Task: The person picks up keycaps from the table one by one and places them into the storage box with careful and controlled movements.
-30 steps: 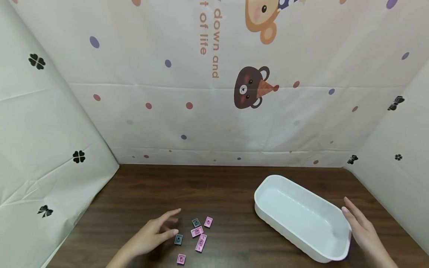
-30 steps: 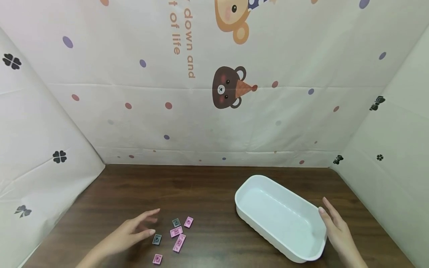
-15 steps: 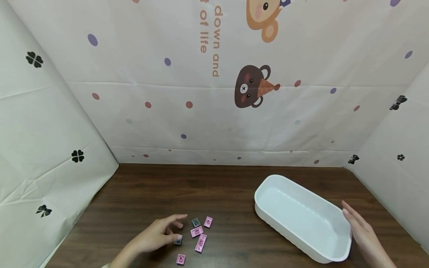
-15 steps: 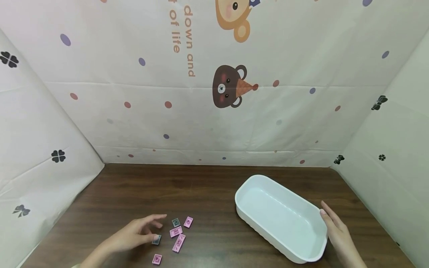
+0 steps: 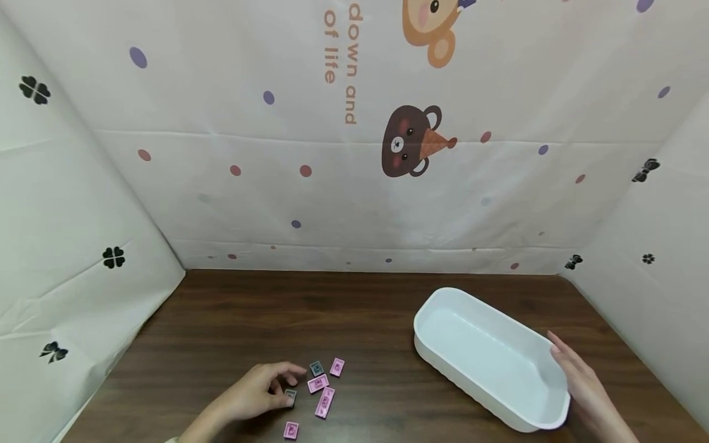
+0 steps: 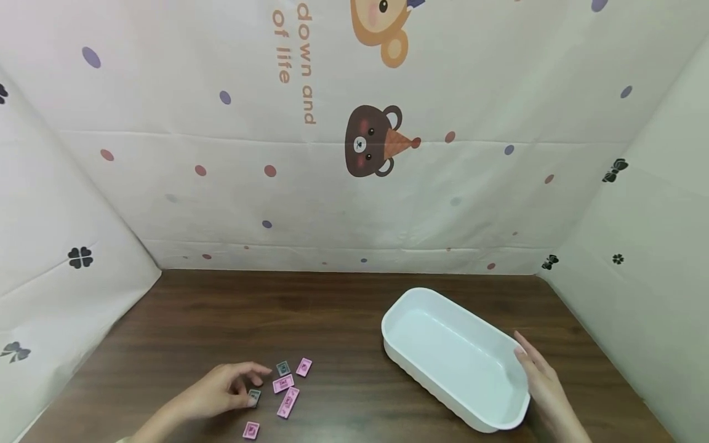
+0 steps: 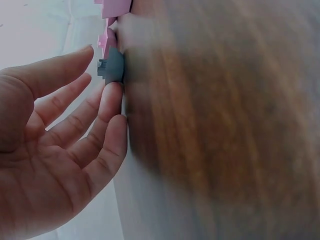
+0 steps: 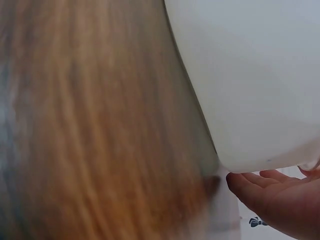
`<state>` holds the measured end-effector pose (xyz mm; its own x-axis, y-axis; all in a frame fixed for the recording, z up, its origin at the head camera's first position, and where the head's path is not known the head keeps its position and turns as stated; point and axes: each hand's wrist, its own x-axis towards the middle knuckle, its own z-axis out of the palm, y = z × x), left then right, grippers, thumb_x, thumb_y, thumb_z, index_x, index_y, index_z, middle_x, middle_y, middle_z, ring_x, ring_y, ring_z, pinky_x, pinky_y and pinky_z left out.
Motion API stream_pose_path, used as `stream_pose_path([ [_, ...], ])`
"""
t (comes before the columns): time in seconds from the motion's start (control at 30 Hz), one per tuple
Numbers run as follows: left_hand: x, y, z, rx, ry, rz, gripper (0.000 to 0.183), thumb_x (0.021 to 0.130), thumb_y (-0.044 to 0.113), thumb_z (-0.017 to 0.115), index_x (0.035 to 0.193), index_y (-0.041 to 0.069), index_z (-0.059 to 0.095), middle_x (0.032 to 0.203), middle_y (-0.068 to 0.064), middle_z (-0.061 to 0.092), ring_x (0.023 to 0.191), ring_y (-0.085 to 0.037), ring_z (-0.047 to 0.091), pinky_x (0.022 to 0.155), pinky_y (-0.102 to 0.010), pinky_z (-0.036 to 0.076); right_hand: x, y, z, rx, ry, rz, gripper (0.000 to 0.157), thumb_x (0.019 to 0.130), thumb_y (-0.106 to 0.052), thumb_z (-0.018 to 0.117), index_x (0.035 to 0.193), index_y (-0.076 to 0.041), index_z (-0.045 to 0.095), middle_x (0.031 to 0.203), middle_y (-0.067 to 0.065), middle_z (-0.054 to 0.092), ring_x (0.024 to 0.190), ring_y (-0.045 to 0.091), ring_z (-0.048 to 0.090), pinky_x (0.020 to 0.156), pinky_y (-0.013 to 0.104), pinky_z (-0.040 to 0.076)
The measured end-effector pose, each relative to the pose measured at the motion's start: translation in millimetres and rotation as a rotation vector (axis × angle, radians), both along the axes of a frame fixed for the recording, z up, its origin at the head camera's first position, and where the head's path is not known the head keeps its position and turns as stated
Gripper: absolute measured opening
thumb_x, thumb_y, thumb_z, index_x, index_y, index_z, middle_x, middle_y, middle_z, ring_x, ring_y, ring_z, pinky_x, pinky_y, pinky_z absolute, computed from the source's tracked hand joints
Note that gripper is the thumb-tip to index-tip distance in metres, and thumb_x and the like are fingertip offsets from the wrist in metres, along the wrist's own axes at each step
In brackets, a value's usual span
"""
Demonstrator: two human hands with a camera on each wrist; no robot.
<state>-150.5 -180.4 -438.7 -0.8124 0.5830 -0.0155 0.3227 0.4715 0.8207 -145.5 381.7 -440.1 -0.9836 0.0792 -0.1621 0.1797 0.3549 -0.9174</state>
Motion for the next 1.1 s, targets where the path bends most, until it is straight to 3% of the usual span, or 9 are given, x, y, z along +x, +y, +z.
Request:
stream_pose_path([
  [0.07, -0.9, 1.0, -1.7, 0.0, 0.011, -0.003, 0.039, 0.076, 0.01, 0.071, 0.114, 0.006, 0.059, 0.094, -0.003, 0.059, 0.067, -0.001, 0.052, 0.059, -0.02, 0.045, 0.1, -1.2, -0.3, -0.013, -0.005, -0.01, 0.064, 0.097, -0.043, 0.029, 0.146, -0.011, 0.003, 0.148, 0.01, 0.019, 0.088, -0.024, 0.037, 0.071, 0.008, 0.039],
  [0.13, -1.0, 1.7, -2.5, 0.002, 0.016, -0.005, 0.038, 0.075, 0.008, 0.072, 0.111, 0.007, 0.06, 0.092, -0.002, 0.058, 0.066, 0.0, 0.052, 0.058, -0.02, 0.045, -0.4, -2.6, -0.1, -0.011, -0.021, -0.01, 0.063, 0.097, -0.044, 0.028, 0.147, -0.015, 0.002, 0.15, 0.017, 0.008, 0.107, -0.015, 0.038, 0.072, 0.006, 0.037],
  [0.17, -1.0, 1.8, -2.5, 0.002, 0.019, -0.006, 0.038, 0.074, 0.007, 0.072, 0.11, 0.006, 0.06, 0.091, -0.002, 0.057, 0.065, 0.0, 0.052, 0.058, -0.02, 0.045, -0.9, -3.3, 0.2, -0.012, -0.032, -0.005, 0.063, 0.097, -0.045, 0.028, 0.147, -0.018, 0.001, 0.148, 0.024, -0.002, 0.117, -0.007, 0.035, 0.072, 0.005, 0.036],
  [0.23, -0.9, 2.7, -2.5, -0.002, 0.025, -0.007, 0.037, 0.073, 0.005, 0.072, 0.108, 0.007, 0.061, 0.09, -0.002, 0.056, 0.065, 0.0, 0.052, 0.058, -0.02, 0.045, -1.5, -4.1, 1.0, -0.01, -0.048, -0.009, 0.063, 0.096, -0.048, 0.027, 0.147, -0.02, 0.0, 0.149, 0.02, -0.007, 0.134, 0.011, 0.019, 0.072, 0.004, 0.033],
  [0.3, -0.5, 3.3, -2.5, -0.016, 0.037, -0.006, 0.035, 0.072, 0.004, 0.073, 0.106, 0.007, 0.061, 0.088, 0.0, 0.055, 0.064, 0.0, 0.052, 0.058, -0.02, 0.045, -1.5, -4.7, 1.3, -0.007, -0.052, -0.008, 0.064, 0.096, -0.049, 0.027, 0.147, -0.02, 0.001, 0.149, 0.017, -0.008, 0.136, 0.026, 0.007, 0.073, 0.003, 0.033],
  [0.4, -0.1, 3.8, -2.8, -0.042, 0.07, -0.006, 0.033, 0.072, 0.003, 0.073, 0.102, 0.009, 0.062, 0.085, 0.003, 0.054, 0.063, 0.001, 0.05, 0.057, -0.019, 0.044, -1.3, -5.6, 0.7, 0.008, -0.047, -0.014, 0.065, 0.095, -0.051, 0.029, 0.147, -0.019, 0.006, 0.15, 0.016, -0.004, 0.127, -0.003, 0.024, 0.074, 0.003, 0.033],
  [0.5, -0.3, 4.5, -4.3, -0.06, 0.117, -0.016, 0.029, 0.072, 0.005, 0.073, 0.099, 0.009, 0.063, 0.082, 0.007, 0.054, 0.063, 0.003, 0.049, 0.056, -0.019, 0.043, -0.3, -5.3, 0.2, 0.013, -0.04, -0.015, 0.065, 0.095, -0.051, 0.03, 0.147, -0.019, 0.009, 0.15, 0.016, -0.001, 0.095, -0.025, 0.032, 0.075, 0.005, 0.034],
  [0.6, 0.0, 4.6, -5.4, -0.072, 0.15, -0.023, 0.026, 0.072, 0.007, 0.074, 0.096, 0.01, 0.063, 0.08, 0.009, 0.054, 0.063, 0.003, 0.048, 0.056, -0.018, 0.042, -0.4, -5.5, 0.1, 0.015, -0.036, -0.012, 0.064, 0.095, -0.05, 0.03, 0.147, -0.018, 0.009, 0.15, 0.017, -0.001, 0.085, -0.028, 0.032, 0.074, 0.005, 0.035],
  [1.1, 2.0, 6.3, 0.4, -0.12, 0.186, 0.03, 0.02, 0.074, 0.018, 0.074, 0.086, 0.004, 0.069, 0.072, 0.01, 0.058, 0.061, 0.004, 0.049, 0.054, -0.018, 0.043, 2.3, -11.0, 1.2, 0.028, -0.034, 0.001, 0.064, 0.095, -0.048, 0.031, 0.147, -0.016, 0.01, 0.15, 0.018, 0.002, 0.087, -0.029, 0.031, 0.074, 0.005, 0.035],
])
